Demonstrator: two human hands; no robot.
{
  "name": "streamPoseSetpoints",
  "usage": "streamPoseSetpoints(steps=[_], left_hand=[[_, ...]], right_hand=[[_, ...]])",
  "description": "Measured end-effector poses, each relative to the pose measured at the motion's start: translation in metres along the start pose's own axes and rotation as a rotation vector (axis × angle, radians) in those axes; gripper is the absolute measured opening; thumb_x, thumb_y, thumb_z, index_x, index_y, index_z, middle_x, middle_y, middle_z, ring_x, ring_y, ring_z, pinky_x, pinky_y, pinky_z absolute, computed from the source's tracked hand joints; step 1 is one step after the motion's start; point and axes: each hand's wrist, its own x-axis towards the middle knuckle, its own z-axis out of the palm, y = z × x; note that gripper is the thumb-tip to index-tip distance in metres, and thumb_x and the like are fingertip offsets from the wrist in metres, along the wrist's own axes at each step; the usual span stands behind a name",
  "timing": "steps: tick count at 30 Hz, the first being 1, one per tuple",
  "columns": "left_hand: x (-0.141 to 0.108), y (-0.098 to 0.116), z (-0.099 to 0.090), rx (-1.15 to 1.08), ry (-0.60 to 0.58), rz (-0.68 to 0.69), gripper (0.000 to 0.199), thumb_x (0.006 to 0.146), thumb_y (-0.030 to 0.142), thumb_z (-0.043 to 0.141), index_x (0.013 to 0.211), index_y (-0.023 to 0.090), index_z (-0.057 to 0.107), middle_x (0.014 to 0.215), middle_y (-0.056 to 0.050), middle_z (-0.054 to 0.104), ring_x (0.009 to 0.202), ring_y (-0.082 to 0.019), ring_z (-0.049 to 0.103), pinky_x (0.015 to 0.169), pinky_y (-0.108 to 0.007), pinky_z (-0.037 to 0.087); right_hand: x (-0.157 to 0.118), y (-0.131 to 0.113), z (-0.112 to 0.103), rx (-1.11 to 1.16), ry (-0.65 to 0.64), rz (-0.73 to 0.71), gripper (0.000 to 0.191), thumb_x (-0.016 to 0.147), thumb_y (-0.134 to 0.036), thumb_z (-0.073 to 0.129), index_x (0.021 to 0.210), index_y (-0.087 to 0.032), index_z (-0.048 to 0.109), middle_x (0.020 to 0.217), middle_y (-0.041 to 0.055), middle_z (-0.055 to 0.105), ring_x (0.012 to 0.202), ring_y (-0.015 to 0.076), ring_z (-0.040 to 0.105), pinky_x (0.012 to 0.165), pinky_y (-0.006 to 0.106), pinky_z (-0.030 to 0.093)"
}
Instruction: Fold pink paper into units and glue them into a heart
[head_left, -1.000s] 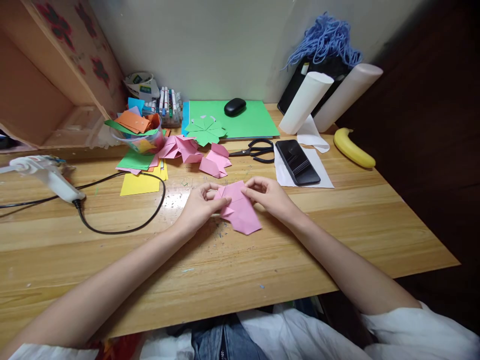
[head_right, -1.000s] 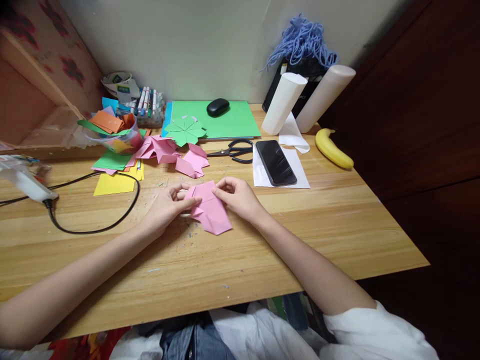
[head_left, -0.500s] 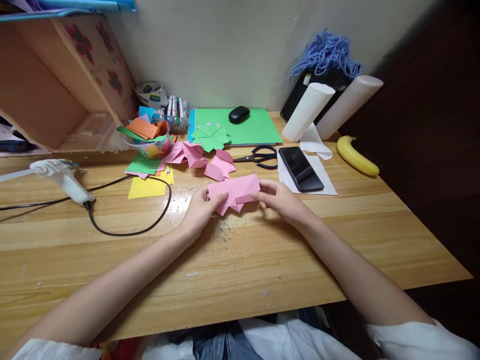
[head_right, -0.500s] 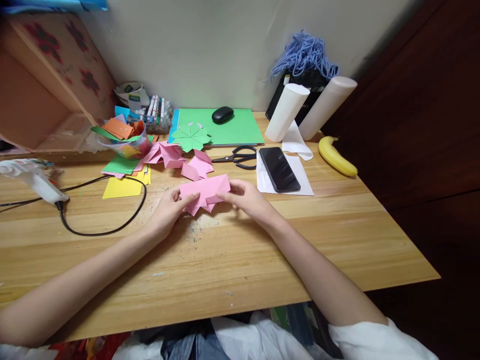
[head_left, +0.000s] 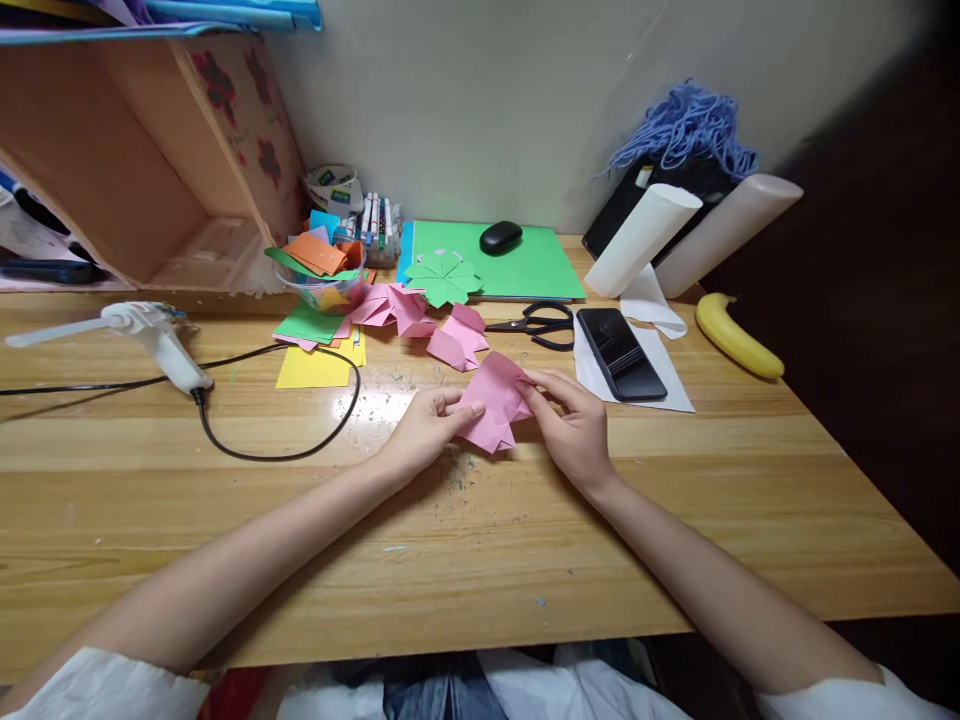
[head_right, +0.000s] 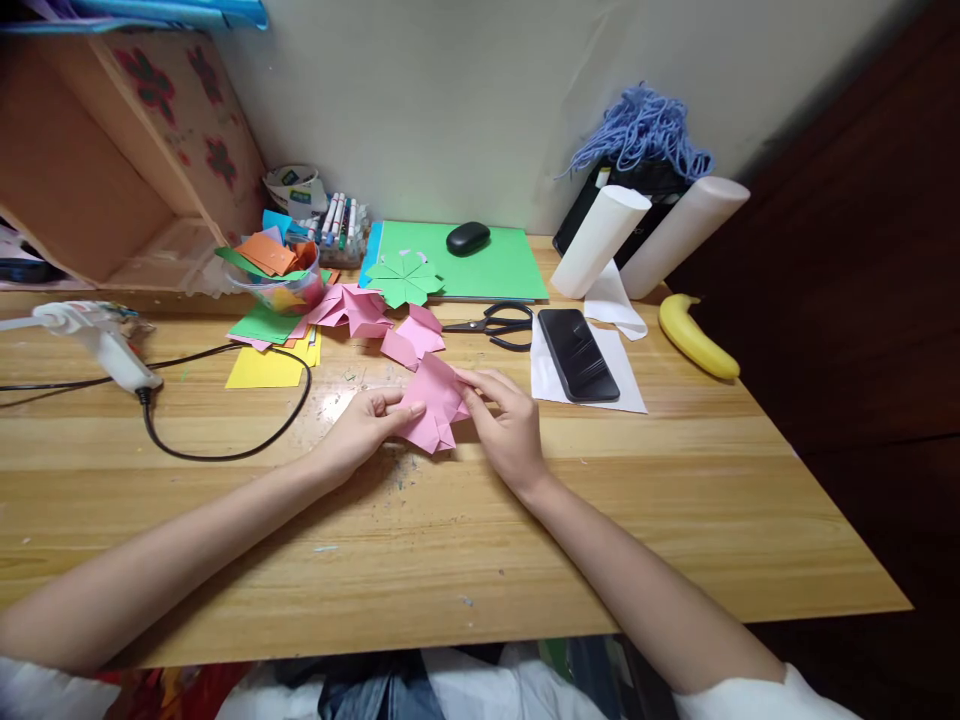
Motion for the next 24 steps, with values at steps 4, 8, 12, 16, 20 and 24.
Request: streamPoseSetpoints(steps=[4, 8, 12, 16, 20, 24], left_hand=[[-0.001, 0.001, -0.002, -0.033, -0.052, 0.010, 0.026, 0.075, 0.033, 0.058, 0.087, 0.011, 0.063, 0.078, -0.007, 0.067, 0.069, -0.016, 0.062, 0.067, -0.027, 0.046], [-0.001, 0.005, -0.002, -0.038, -0.044, -0.002, 0.024, 0.074, 0.032, 0.060, 0.086, 0.012, 0.064, 0.080, -0.007, 0.067, 0.069, -0.014, 0.060, 0.068, -0.025, 0.044], [0.001, 0.003, -0.005, 0.008, -0.037, 0.004, 0.022, 0.073, 0.031, 0.062, 0.083, 0.012, 0.065, 0.083, -0.006, 0.067, 0.070, -0.013, 0.059, 0.067, -0.023, 0.042], [0.002, 0.000, -0.008, 0.037, -0.055, 0.011, 0.026, 0.073, 0.032, 0.061, 0.090, 0.013, 0.065, 0.085, -0.006, 0.067, 0.073, -0.014, 0.059, 0.069, -0.024, 0.043], [0.002, 0.002, -0.008, 0.037, -0.082, -0.007, 0.027, 0.074, 0.032, 0.060, 0.092, 0.013, 0.065, 0.084, -0.006, 0.068, 0.074, -0.014, 0.060, 0.071, -0.025, 0.043], [0.001, 0.004, -0.008, 0.034, -0.094, -0.009, 0.027, 0.074, 0.033, 0.059, 0.091, 0.012, 0.064, 0.086, -0.007, 0.067, 0.075, -0.015, 0.060, 0.073, -0.025, 0.043]], right_hand=[[0.004, 0.004, -0.010, -0.159, -0.178, -0.275, 0.036, 0.084, -0.012, 0.044, 0.112, -0.030, 0.058, 0.108, 0.0008, 0.063, 0.099, 0.0160, 0.058, 0.084, 0.033, 0.047], [0.007, 0.005, -0.017, -0.362, -0.344, -0.405, 0.042, 0.085, -0.011, 0.041, 0.123, -0.029, 0.048, 0.120, 0.0006, 0.057, 0.107, 0.0172, 0.053, 0.091, 0.037, 0.044], [0.008, 0.007, -0.018, -0.504, -0.421, -0.436, 0.040, 0.086, -0.013, 0.043, 0.123, -0.028, 0.049, 0.121, 0.0008, 0.056, 0.108, 0.0183, 0.053, 0.089, 0.037, 0.046], [0.009, 0.007, -0.019, -0.570, -0.478, -0.478, 0.039, 0.086, -0.014, 0.043, 0.122, -0.027, 0.049, 0.122, 0.0009, 0.055, 0.107, 0.0187, 0.054, 0.087, 0.036, 0.047], [0.010, 0.007, -0.021, -0.570, -0.506, -0.510, 0.039, 0.087, -0.013, 0.042, 0.123, -0.026, 0.048, 0.125, 0.0022, 0.053, 0.108, 0.0182, 0.053, 0.087, 0.035, 0.047], [0.011, 0.009, -0.023, -0.503, -0.534, -0.540, 0.041, 0.086, -0.011, 0.042, 0.125, -0.026, 0.046, 0.127, 0.0038, 0.050, 0.111, 0.0171, 0.052, 0.091, 0.035, 0.046]])
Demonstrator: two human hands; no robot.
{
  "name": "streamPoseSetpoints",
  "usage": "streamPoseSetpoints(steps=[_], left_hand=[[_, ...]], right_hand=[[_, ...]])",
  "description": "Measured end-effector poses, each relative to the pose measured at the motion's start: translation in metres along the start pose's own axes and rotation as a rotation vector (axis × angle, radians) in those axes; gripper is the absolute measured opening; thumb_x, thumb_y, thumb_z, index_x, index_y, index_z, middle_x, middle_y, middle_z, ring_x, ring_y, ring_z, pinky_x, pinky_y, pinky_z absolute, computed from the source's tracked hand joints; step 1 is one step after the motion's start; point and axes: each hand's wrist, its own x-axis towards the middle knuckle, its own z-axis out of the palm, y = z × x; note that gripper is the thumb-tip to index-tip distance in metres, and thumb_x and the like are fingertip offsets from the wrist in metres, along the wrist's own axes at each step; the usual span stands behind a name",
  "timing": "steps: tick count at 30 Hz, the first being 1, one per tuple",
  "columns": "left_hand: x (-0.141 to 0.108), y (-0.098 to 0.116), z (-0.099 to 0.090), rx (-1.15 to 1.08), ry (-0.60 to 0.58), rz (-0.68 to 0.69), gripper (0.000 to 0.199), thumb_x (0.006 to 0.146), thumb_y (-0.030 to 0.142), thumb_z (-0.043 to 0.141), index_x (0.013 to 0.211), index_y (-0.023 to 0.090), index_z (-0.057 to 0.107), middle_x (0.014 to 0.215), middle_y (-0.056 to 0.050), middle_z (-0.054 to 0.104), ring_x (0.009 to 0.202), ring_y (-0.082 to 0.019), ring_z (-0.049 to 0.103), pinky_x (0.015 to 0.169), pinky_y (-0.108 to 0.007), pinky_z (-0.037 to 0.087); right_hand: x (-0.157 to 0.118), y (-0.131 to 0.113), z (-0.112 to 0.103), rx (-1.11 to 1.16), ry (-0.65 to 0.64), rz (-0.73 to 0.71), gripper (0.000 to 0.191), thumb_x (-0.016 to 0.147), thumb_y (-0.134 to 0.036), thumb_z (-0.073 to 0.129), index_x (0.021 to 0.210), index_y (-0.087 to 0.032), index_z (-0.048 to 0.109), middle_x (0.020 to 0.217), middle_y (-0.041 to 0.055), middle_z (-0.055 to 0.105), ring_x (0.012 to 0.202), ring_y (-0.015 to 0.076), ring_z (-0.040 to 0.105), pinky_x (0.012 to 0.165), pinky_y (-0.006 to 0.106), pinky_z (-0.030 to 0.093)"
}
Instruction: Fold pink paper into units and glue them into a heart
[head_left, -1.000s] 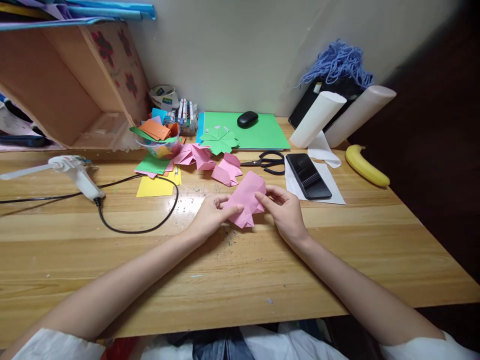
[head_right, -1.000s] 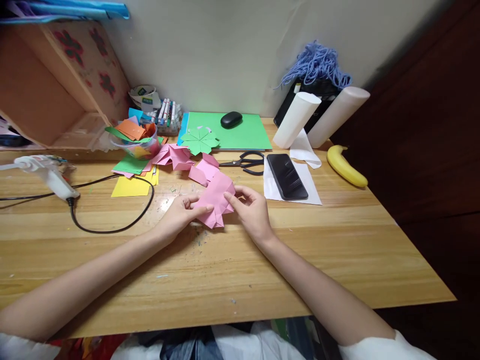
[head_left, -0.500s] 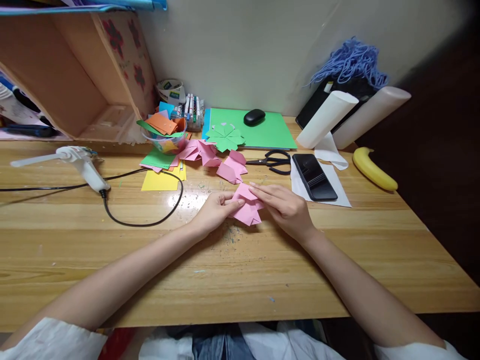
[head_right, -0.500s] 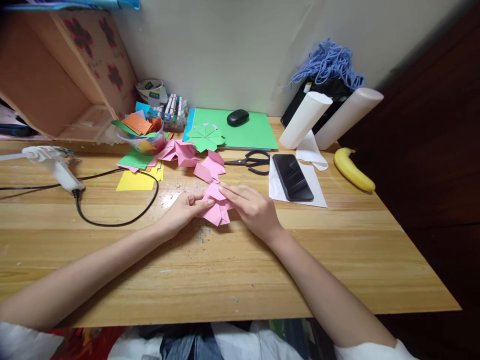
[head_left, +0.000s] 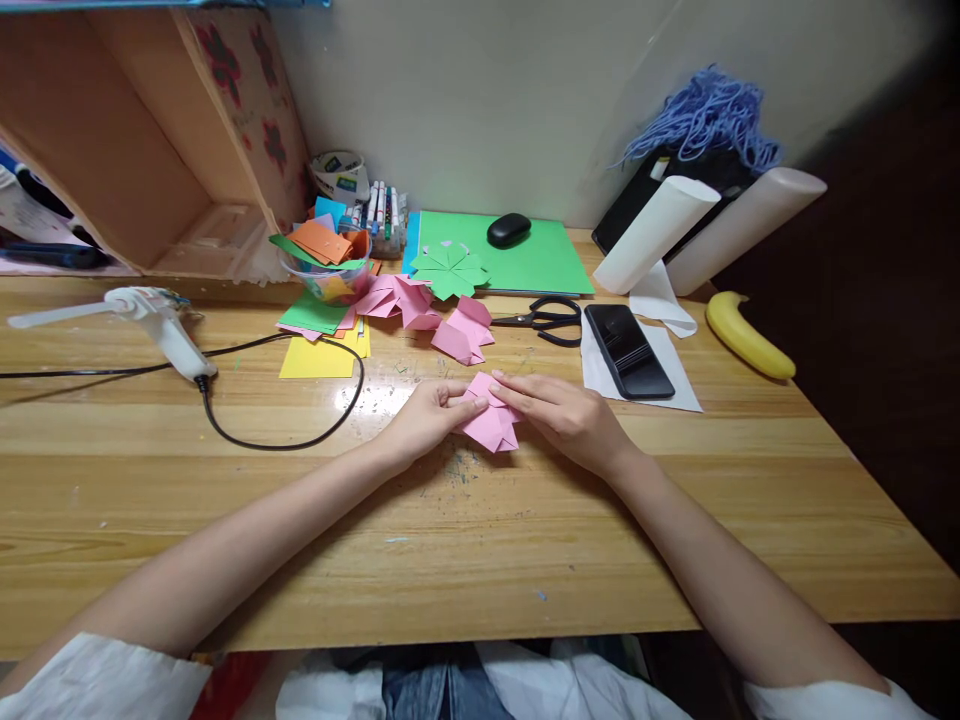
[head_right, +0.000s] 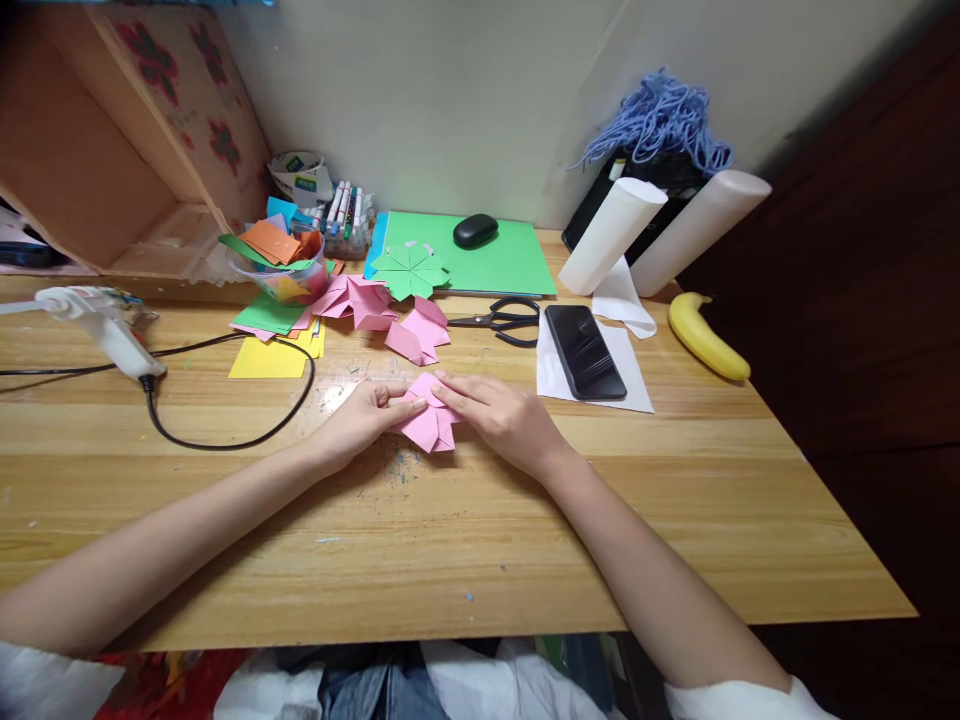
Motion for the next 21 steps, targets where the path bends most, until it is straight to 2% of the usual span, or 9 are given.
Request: streamPoseSetpoints(steps=[10, 17, 19, 21], left_hand=[[0.000, 0.000, -0.001, -0.038, -0.018, -0.012, 0.026, 0.075, 0.033, 0.059, 0.088, 0.011, 0.065, 0.082, -0.009, 0.067, 0.072, -0.015, 0.060, 0.070, -0.026, 0.044], [-0.002, 0.000, -0.001, -0.017, -0.010, -0.004, 0.026, 0.075, 0.033, 0.058, 0.085, 0.011, 0.065, 0.079, -0.007, 0.066, 0.067, -0.013, 0.058, 0.064, -0.024, 0.041], [-0.002, 0.001, -0.001, 0.003, -0.005, -0.008, 0.025, 0.075, 0.032, 0.057, 0.084, 0.011, 0.065, 0.077, -0.007, 0.066, 0.066, -0.013, 0.057, 0.063, -0.023, 0.041], [-0.002, 0.002, 0.001, 0.027, 0.001, -0.016, 0.024, 0.076, 0.032, 0.056, 0.084, 0.011, 0.064, 0.075, -0.006, 0.065, 0.065, -0.013, 0.056, 0.063, -0.023, 0.041]], right_hand=[[0.001, -0.003, -0.007, 0.029, -0.063, -0.024, 0.043, 0.087, -0.010, 0.040, 0.127, -0.024, 0.043, 0.127, 0.0059, 0.050, 0.112, 0.0187, 0.050, 0.092, 0.038, 0.046], [0.001, -0.002, -0.010, 0.018, -0.101, -0.015, 0.044, 0.085, -0.011, 0.043, 0.126, -0.029, 0.044, 0.127, 0.0019, 0.050, 0.110, 0.0188, 0.052, 0.092, 0.037, 0.045], [0.001, -0.003, -0.011, 0.091, -0.097, 0.015, 0.043, 0.084, -0.014, 0.045, 0.124, -0.030, 0.047, 0.128, 0.0007, 0.049, 0.112, 0.0191, 0.051, 0.094, 0.037, 0.043], [0.002, -0.004, -0.010, 0.250, -0.051, 0.134, 0.040, 0.084, -0.018, 0.045, 0.122, -0.029, 0.049, 0.126, 0.0012, 0.051, 0.110, 0.0188, 0.052, 0.094, 0.037, 0.042]])
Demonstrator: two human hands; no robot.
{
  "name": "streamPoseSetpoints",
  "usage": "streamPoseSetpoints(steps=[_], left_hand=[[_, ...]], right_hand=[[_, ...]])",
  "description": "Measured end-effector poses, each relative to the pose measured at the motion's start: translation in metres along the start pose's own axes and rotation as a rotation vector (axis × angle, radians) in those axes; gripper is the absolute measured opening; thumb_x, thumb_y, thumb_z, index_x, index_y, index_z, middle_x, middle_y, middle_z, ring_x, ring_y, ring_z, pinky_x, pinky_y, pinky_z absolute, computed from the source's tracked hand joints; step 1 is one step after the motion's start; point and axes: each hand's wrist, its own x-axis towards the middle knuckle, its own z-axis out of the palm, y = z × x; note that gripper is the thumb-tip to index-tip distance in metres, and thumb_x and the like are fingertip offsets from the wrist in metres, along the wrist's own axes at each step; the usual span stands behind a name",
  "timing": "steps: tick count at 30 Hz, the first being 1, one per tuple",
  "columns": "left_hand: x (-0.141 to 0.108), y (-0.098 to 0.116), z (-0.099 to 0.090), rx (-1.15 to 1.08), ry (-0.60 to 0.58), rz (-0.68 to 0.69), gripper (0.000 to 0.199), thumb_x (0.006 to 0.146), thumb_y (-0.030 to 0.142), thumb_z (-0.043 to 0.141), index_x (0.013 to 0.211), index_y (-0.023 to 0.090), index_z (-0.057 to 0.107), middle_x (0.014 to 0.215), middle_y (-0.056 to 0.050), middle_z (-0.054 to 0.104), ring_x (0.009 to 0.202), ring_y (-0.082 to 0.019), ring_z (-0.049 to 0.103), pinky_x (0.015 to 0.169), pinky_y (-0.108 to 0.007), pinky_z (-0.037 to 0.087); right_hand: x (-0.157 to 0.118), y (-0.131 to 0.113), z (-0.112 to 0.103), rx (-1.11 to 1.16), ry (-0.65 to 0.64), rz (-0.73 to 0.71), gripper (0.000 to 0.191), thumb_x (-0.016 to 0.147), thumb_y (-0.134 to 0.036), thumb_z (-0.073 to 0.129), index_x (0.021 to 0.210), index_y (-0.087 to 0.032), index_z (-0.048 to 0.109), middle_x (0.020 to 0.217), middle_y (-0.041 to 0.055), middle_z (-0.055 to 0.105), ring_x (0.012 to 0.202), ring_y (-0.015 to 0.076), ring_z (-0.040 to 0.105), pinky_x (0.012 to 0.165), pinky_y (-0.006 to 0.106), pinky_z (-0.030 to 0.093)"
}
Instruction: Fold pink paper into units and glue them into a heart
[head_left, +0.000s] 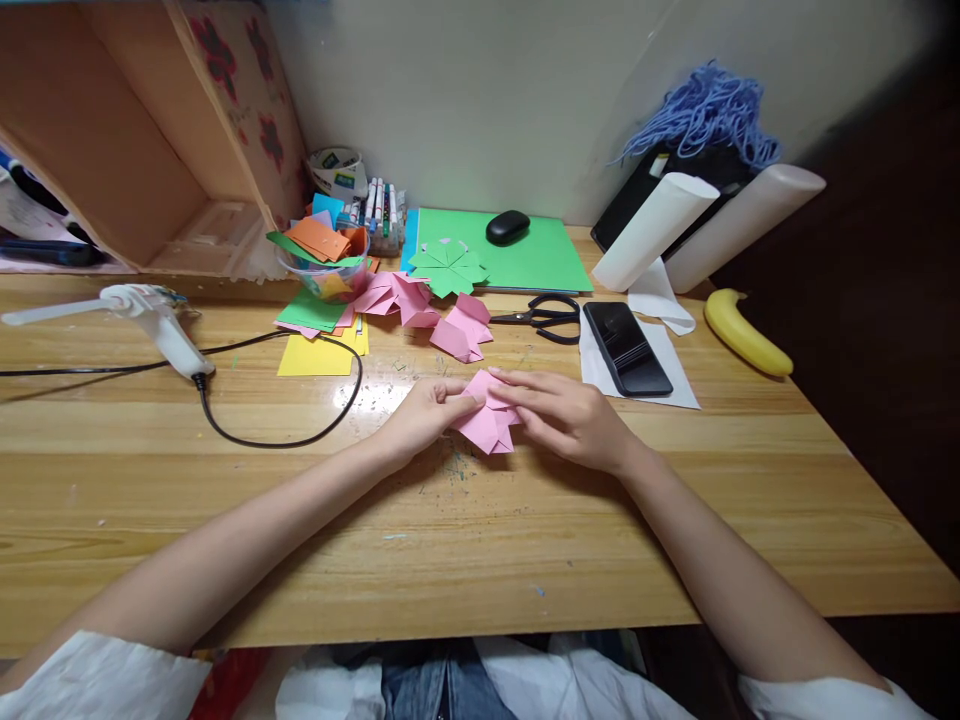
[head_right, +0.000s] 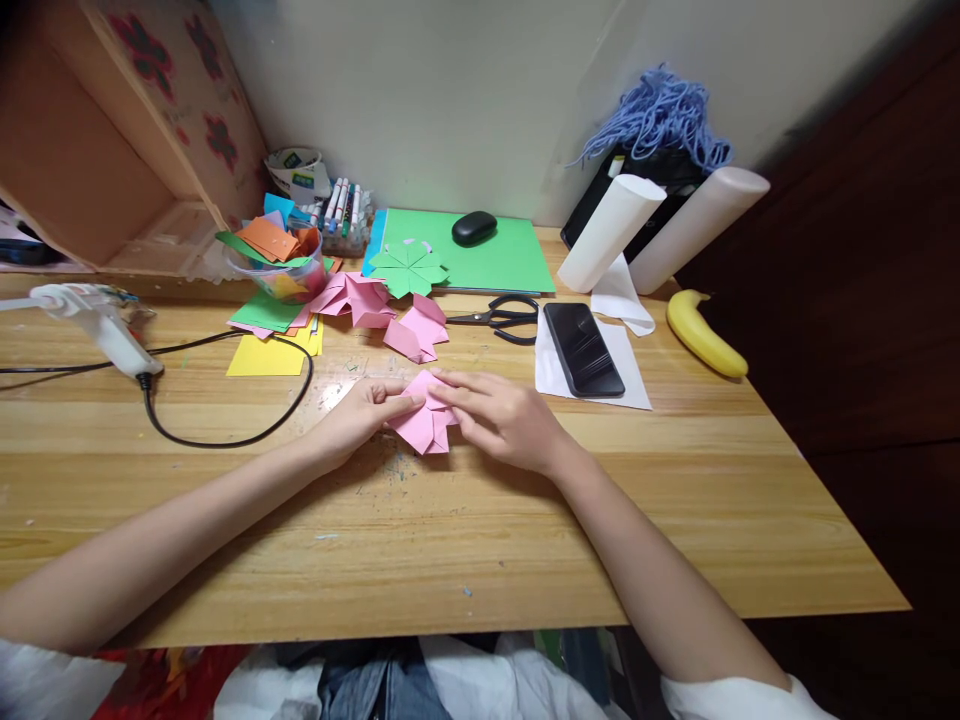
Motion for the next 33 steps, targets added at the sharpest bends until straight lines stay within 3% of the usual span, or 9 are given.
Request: streamPoseSetpoints(steps=[4, 8, 12, 21, 29, 33], left_hand=[[0.001, 0.000, 0.003, 0.106, 0.026, 0.023, 0.024, 0.075, 0.033, 0.055, 0.080, 0.011, 0.063, 0.069, -0.004, 0.062, 0.059, -0.012, 0.053, 0.057, -0.022, 0.039], [0.000, -0.002, 0.003, 0.296, 0.075, 0.064, 0.024, 0.075, 0.034, 0.053, 0.068, 0.012, 0.060, 0.057, 0.001, 0.052, 0.049, -0.008, 0.042, 0.047, -0.019, 0.028], [-0.002, -0.002, 0.006, 0.383, 0.112, 0.104, 0.025, 0.075, 0.033, 0.052, 0.061, 0.012, 0.057, 0.051, 0.005, 0.042, 0.046, -0.006, 0.033, 0.044, -0.019, 0.022], [-0.001, -0.004, 0.011, 0.302, 0.143, 0.077, 0.024, 0.070, 0.032, 0.058, 0.079, 0.011, 0.064, 0.067, -0.002, 0.059, 0.054, -0.009, 0.046, 0.049, -0.020, 0.032], [-0.002, -0.002, 0.008, 0.439, 0.104, 0.039, 0.023, 0.068, 0.033, 0.059, 0.059, 0.012, 0.056, 0.051, 0.004, 0.042, 0.046, -0.006, 0.033, 0.043, -0.019, 0.021], [-0.001, -0.002, 0.007, 0.361, 0.179, 0.033, 0.028, 0.067, 0.040, 0.060, 0.062, 0.013, 0.055, 0.055, 0.004, 0.045, 0.048, -0.007, 0.038, 0.045, -0.019, 0.026]], right_hand=[[0.003, 0.000, 0.005, 0.469, 0.003, 0.407, 0.034, 0.083, -0.033, 0.047, 0.114, -0.021, 0.056, 0.099, 0.0054, 0.066, 0.082, 0.0173, 0.062, 0.072, 0.032, 0.050], [0.005, 0.002, 0.010, 0.677, -0.069, 0.570, 0.031, 0.075, -0.042, 0.056, 0.083, -0.013, 0.064, 0.074, 0.0046, 0.064, 0.064, 0.0132, 0.058, 0.059, 0.026, 0.046], [0.005, 0.000, 0.011, 0.687, -0.059, 0.588, 0.030, 0.072, -0.043, 0.058, 0.074, -0.013, 0.062, 0.067, 0.0027, 0.061, 0.060, 0.0111, 0.054, 0.055, 0.024, 0.042], [0.006, -0.006, 0.013, 0.674, -0.025, 0.576, 0.027, 0.072, -0.040, 0.060, 0.070, -0.014, 0.062, 0.066, 0.0031, 0.061, 0.059, 0.0113, 0.053, 0.055, 0.024, 0.041], [0.005, -0.012, 0.013, 0.678, 0.006, 0.516, 0.024, 0.073, -0.040, 0.060, 0.075, -0.016, 0.056, 0.067, 0.0008, 0.058, 0.058, 0.0104, 0.053, 0.054, 0.022, 0.042], [0.006, -0.011, 0.014, 0.715, 0.063, 0.518, 0.025, 0.072, -0.039, 0.061, 0.068, -0.017, 0.050, 0.064, -0.0014, 0.055, 0.056, 0.0095, 0.052, 0.052, 0.021, 0.041]])
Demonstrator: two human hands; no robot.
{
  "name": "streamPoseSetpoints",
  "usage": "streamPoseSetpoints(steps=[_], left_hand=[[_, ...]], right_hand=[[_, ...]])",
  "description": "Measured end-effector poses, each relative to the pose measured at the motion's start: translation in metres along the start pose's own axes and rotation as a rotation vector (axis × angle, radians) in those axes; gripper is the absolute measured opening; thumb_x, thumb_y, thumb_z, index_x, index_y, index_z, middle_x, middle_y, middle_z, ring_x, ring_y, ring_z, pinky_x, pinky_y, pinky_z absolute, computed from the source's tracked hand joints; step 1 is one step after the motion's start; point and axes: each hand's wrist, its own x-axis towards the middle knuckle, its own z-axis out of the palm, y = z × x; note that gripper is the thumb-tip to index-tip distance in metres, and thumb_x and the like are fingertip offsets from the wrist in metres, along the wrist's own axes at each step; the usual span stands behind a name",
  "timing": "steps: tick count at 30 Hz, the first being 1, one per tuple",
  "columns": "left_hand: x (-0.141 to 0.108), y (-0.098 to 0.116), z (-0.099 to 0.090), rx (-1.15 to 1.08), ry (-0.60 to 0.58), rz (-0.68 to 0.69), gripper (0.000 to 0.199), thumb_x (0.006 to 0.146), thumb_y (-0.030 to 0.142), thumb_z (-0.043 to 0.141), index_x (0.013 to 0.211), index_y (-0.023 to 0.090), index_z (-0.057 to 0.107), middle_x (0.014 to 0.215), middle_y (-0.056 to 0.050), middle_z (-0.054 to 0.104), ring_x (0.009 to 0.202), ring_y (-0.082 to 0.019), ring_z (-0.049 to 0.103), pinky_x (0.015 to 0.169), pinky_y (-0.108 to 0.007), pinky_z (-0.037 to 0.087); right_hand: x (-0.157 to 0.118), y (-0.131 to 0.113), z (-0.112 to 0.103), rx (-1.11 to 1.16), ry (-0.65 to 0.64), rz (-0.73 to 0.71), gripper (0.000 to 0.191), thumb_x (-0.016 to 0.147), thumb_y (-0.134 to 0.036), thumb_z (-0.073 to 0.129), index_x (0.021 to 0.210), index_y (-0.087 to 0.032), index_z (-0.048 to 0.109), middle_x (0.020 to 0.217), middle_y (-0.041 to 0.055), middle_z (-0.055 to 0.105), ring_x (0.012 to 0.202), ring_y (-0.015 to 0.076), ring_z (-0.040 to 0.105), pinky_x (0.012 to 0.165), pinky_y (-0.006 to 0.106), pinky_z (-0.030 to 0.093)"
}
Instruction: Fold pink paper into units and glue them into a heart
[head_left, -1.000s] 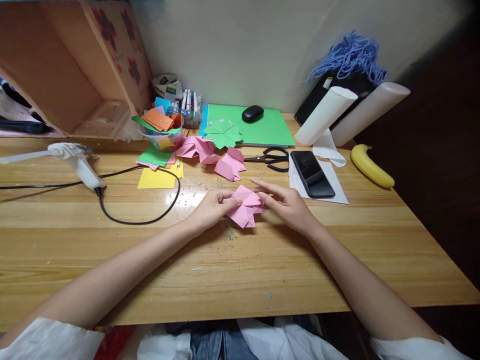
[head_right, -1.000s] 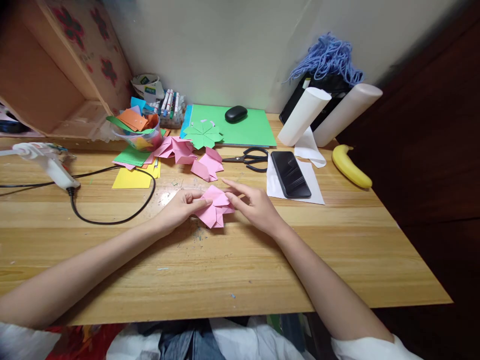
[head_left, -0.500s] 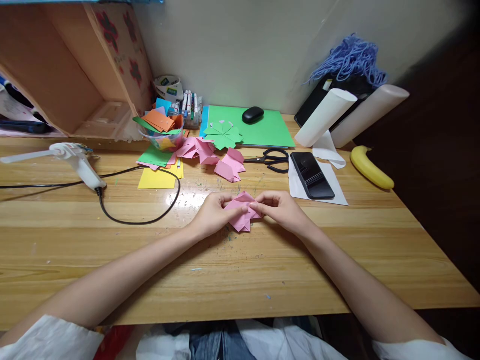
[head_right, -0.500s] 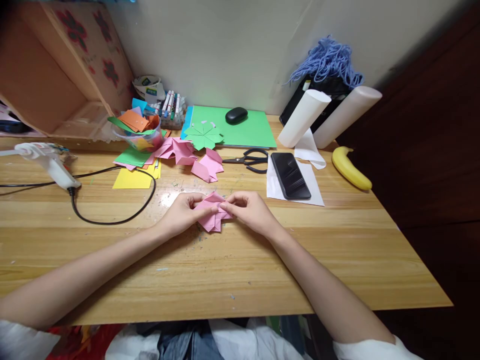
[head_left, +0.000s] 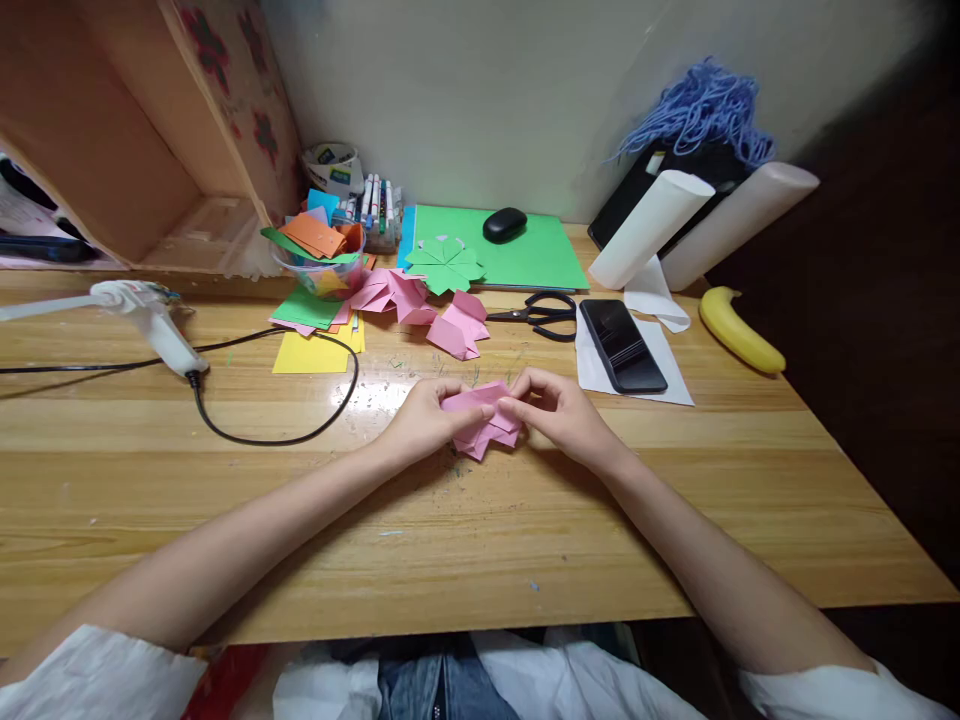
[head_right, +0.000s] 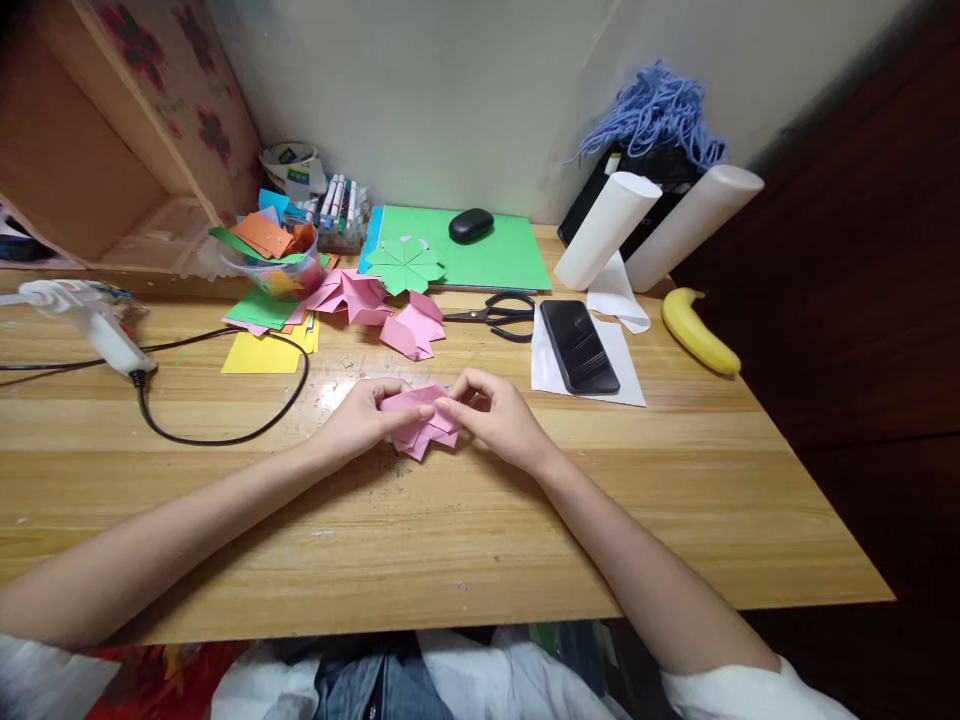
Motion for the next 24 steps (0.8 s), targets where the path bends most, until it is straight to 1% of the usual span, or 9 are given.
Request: streamPoseSetpoints(steps=[3, 6, 9, 13, 16, 19, 21, 24], left_hand=[[0.000, 0.001, -0.002, -0.034, 0.029, -0.001, 0.031, 0.065, 0.043, 0.062, 0.064, 0.014, 0.053, 0.057, 0.004, 0.047, 0.050, -0.008, 0.041, 0.047, -0.019, 0.028], [0.001, 0.004, -0.004, 0.014, -0.014, -0.006, 0.034, 0.062, 0.042, 0.065, 0.056, 0.014, 0.046, 0.052, 0.005, 0.041, 0.047, -0.006, 0.036, 0.044, -0.019, 0.024], [0.001, 0.006, -0.007, 0.054, -0.060, -0.037, 0.037, 0.062, 0.042, 0.065, 0.052, 0.015, 0.041, 0.049, 0.006, 0.038, 0.044, -0.006, 0.033, 0.042, -0.019, 0.021], [0.001, 0.007, -0.008, 0.069, -0.097, -0.066, 0.034, 0.062, 0.042, 0.065, 0.055, 0.014, 0.046, 0.051, 0.005, 0.043, 0.045, -0.006, 0.037, 0.042, -0.019, 0.024], [0.001, 0.006, -0.008, 0.070, -0.114, -0.072, 0.030, 0.063, 0.039, 0.064, 0.056, 0.014, 0.049, 0.053, 0.004, 0.046, 0.046, -0.007, 0.040, 0.043, -0.019, 0.026], [0.000, 0.009, -0.007, 0.049, -0.121, -0.070, 0.029, 0.063, 0.037, 0.064, 0.056, 0.014, 0.048, 0.052, 0.004, 0.045, 0.046, -0.007, 0.039, 0.043, -0.019, 0.026], [0.000, 0.011, -0.007, 0.038, -0.097, -0.077, 0.027, 0.062, 0.035, 0.064, 0.057, 0.014, 0.048, 0.053, 0.005, 0.045, 0.046, -0.006, 0.039, 0.043, -0.019, 0.027], [0.000, 0.011, -0.007, 0.048, -0.048, -0.101, 0.023, 0.063, 0.033, 0.063, 0.060, 0.014, 0.050, 0.055, 0.004, 0.047, 0.047, -0.007, 0.041, 0.044, -0.019, 0.028]], right_hand=[[0.001, 0.002, 0.000, 0.062, -0.048, 0.023, 0.027, 0.070, -0.037, 0.065, 0.067, -0.017, 0.047, 0.063, -0.0024, 0.055, 0.055, 0.0088, 0.052, 0.051, 0.020, 0.041], [0.000, 0.003, 0.001, 0.067, -0.093, 0.072, 0.028, 0.068, -0.035, 0.067, 0.067, -0.017, 0.046, 0.061, -0.0019, 0.057, 0.053, 0.0088, 0.053, 0.048, 0.019, 0.039], [-0.001, 0.003, 0.001, 0.066, -0.110, 0.104, 0.028, 0.069, -0.036, 0.065, 0.064, -0.017, 0.045, 0.054, -0.0030, 0.055, 0.046, 0.0078, 0.050, 0.041, 0.018, 0.036], [-0.001, 0.003, 0.001, 0.059, -0.115, 0.101, 0.030, 0.076, -0.040, 0.057, 0.061, -0.017, 0.045, 0.046, -0.0048, 0.050, 0.037, 0.0056, 0.044, 0.038, 0.017, 0.032], [-0.001, 0.003, 0.001, 0.007, -0.092, 0.072, 0.034, 0.081, -0.041, 0.050, 0.058, -0.016, 0.047, 0.044, -0.0045, 0.048, 0.037, 0.0047, 0.042, 0.038, 0.017, 0.030], [-0.001, 0.003, 0.000, -0.014, -0.070, 0.069, 0.036, 0.083, -0.041, 0.047, 0.058, -0.016, 0.048, 0.046, -0.0043, 0.048, 0.040, 0.0052, 0.043, 0.041, 0.017, 0.031], [-0.001, 0.003, -0.002, -0.003, -0.118, 0.085, 0.031, 0.079, -0.040, 0.052, 0.061, -0.015, 0.052, 0.051, -0.0036, 0.052, 0.045, 0.0061, 0.047, 0.044, 0.018, 0.034], [-0.001, 0.002, -0.004, 0.028, -0.255, 0.128, 0.023, 0.068, -0.035, 0.066, 0.070, -0.014, 0.057, 0.063, -0.0008, 0.059, 0.055, 0.0082, 0.053, 0.050, 0.019, 0.040]])
